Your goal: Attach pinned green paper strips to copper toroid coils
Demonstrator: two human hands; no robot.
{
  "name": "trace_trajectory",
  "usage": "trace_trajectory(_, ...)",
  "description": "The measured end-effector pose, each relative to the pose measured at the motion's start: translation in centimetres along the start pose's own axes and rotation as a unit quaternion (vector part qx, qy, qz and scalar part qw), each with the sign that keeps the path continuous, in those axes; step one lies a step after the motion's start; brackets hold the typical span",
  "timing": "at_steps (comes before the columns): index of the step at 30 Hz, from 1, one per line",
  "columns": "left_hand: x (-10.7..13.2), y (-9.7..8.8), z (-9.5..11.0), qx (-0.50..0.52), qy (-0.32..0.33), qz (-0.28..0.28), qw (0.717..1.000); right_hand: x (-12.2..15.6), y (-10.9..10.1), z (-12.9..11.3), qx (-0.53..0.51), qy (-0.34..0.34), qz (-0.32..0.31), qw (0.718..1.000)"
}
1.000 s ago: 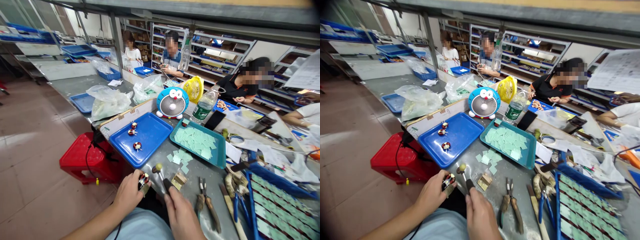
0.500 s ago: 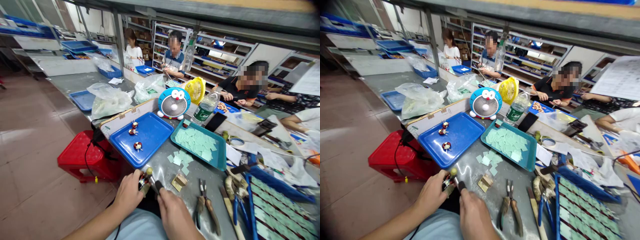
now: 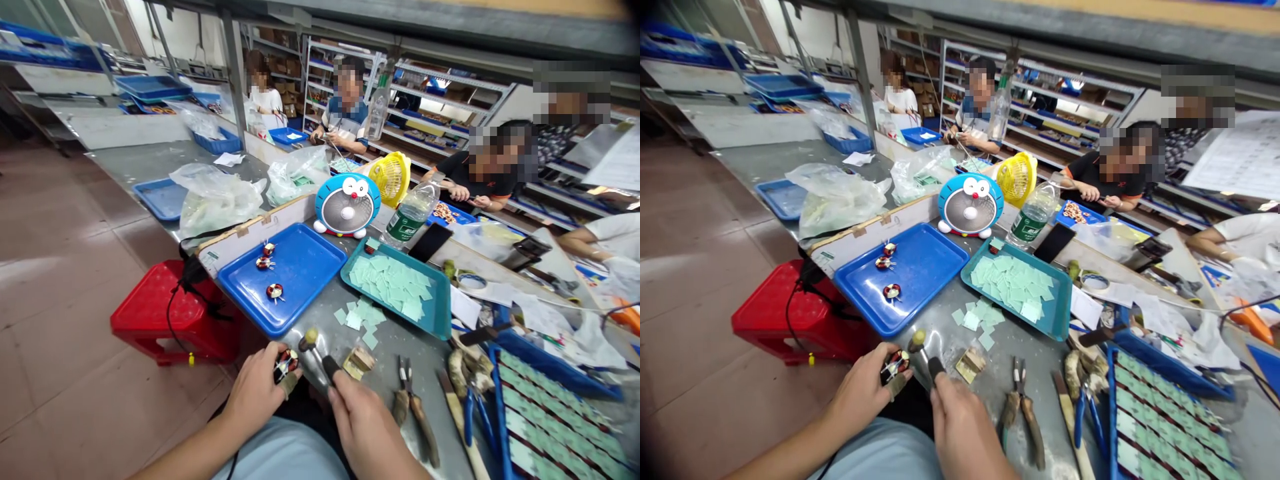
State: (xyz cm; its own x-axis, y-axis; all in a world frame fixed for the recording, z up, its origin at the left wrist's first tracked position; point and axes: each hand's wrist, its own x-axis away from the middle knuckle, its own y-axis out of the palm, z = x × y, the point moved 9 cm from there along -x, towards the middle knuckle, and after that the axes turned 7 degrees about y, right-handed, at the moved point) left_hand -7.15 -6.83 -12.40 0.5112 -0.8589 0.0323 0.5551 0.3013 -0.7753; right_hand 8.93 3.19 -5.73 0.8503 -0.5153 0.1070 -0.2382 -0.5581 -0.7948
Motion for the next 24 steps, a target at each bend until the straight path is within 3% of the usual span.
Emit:
trace_trajectory(7,-0.2,-0.1,0.0,0.015,0.000,0.008,1.000,-1.6,1.2,-1.9,0.075,-0.019,-0.046,0.996)
trace_trajectory(16,-0.1,-0.4,0.5,0.011,0.006,0.017,1.000,-2.4,0.0,-2.6,0.169,-0.023,-0.079,0.982)
trace_trajectory(24,0.0,-0.6,0.4,0.027,0.009,0.029,0.999,-2.3,0.2,-2.2,0.137,-0.010,-0.089,0.987)
